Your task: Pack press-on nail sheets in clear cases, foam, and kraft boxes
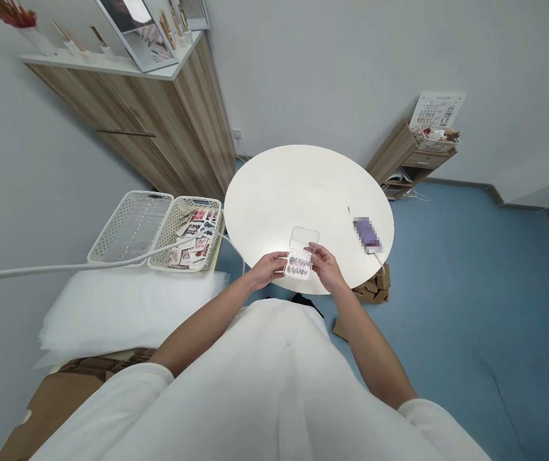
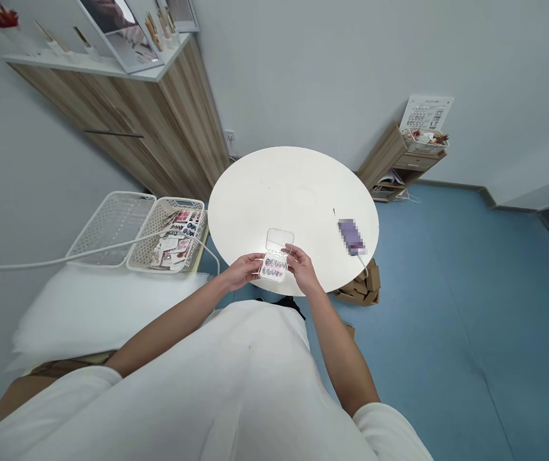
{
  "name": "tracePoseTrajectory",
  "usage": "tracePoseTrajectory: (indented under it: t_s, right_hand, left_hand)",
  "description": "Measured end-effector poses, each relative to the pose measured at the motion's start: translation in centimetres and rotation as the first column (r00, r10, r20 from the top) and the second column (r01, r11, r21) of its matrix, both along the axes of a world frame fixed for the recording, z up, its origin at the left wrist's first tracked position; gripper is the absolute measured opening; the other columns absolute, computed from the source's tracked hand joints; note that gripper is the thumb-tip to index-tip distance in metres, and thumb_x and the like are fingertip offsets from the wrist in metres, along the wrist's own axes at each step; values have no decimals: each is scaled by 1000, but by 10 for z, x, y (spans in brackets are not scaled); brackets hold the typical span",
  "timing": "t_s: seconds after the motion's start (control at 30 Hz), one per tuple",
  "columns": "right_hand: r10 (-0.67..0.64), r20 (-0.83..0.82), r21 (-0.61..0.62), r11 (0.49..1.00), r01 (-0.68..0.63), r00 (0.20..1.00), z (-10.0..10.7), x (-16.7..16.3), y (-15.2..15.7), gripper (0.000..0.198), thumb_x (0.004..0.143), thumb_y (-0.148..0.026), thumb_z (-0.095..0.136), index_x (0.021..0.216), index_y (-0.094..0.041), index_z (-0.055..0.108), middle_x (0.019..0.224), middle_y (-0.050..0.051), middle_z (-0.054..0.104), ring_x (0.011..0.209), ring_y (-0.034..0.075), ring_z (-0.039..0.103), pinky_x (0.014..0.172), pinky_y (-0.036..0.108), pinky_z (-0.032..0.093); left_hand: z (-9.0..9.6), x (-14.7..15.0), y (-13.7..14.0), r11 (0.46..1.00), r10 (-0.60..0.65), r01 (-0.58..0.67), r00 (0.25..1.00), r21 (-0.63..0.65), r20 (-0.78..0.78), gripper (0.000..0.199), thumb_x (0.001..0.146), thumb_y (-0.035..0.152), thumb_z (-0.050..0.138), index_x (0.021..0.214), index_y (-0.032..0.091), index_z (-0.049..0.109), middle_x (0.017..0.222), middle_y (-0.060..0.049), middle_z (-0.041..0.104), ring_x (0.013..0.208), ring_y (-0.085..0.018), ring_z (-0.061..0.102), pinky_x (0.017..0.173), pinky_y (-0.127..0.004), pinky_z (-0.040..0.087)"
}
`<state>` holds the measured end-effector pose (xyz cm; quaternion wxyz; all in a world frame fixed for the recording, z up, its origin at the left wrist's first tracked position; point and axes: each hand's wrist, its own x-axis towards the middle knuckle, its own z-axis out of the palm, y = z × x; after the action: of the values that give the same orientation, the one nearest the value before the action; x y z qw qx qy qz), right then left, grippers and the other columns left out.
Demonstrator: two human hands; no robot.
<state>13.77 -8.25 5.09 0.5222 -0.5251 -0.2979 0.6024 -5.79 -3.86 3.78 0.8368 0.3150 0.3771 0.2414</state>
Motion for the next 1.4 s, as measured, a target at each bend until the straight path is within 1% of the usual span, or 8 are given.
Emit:
tracePoseTrajectory:
  t_s: [0.27,0.43,0.53,0.7,0.9,1.13,1.3,1.4]
  right_hand:
    - [-56,-22,7,998,56,998,8,-7,-5,28,66,-39,68,91,-25,66,98,1,67,82,16,61,70,30,49]
    - [-101,-57,6,995,102,993,10,-7,-11,26,65,-31,66,90,-23,67,104,3,67,89,18,61,74,31,49]
    - [-133,-126,-3,991,134,983,13,-6,-15,31,66,-29,64,97,-24,65,112,3,64,92,19,61,78,32,49]
    - [-152,-218,-69,988,140,964,16,-2,-24,41,72,-41,63,111,-29,55,115,1,62,85,18,65,77,36,52]
    - [-85,-204,-130,990,59,975,18,14,-30,49,67,-40,70,110,-27,50,98,2,68,80,18,67,83,40,52]
    - [-106,-132,-144,986,86,986,14,37,-23,43,65,-33,72,102,-24,52,78,-2,69,74,15,67,83,38,52]
    - [-123,-116,-135,985,107,986,9,59,-17,44,65,-33,71,103,-23,51,78,-2,69,76,14,66,83,36,52]
    - [-120,-120,-121,987,106,986,7,72,-16,46,65,-34,71,105,-23,50,84,0,70,81,15,66,85,36,51]
  left_hand:
    - [7,3,3,998,27,-23,996,-52,80,35,66,27,75,96,18,62,84,-4,64,73,-10,60,69,-24,46]
    - [5,11,3,997,42,-38,996,-61,80,33,66,28,75,95,18,62,83,-3,64,72,-10,59,68,-23,45]
    - [5,15,3,998,47,-42,995,-56,90,33,66,28,74,95,18,63,87,-4,64,75,-10,59,70,-24,45]
    - [7,23,7,996,76,-73,993,-45,89,34,65,27,75,95,18,63,88,-4,64,76,-10,59,70,-24,45]
    - [12,37,10,996,89,-89,994,-12,66,33,66,29,74,96,19,64,87,-3,64,75,-10,59,70,-24,43]
    - [13,58,7,996,84,-84,996,-6,26,34,67,32,73,98,19,65,89,-5,64,75,-11,58,69,-24,42]
    - [11,79,1,995,101,-101,994,11,-44,52,70,41,69,117,24,54,109,-8,62,89,-15,59,74,-27,42]
    - [14,94,-6,999,7,-1,993,46,-120,59,69,43,70,121,23,50,114,-11,61,97,-20,60,82,-32,41]
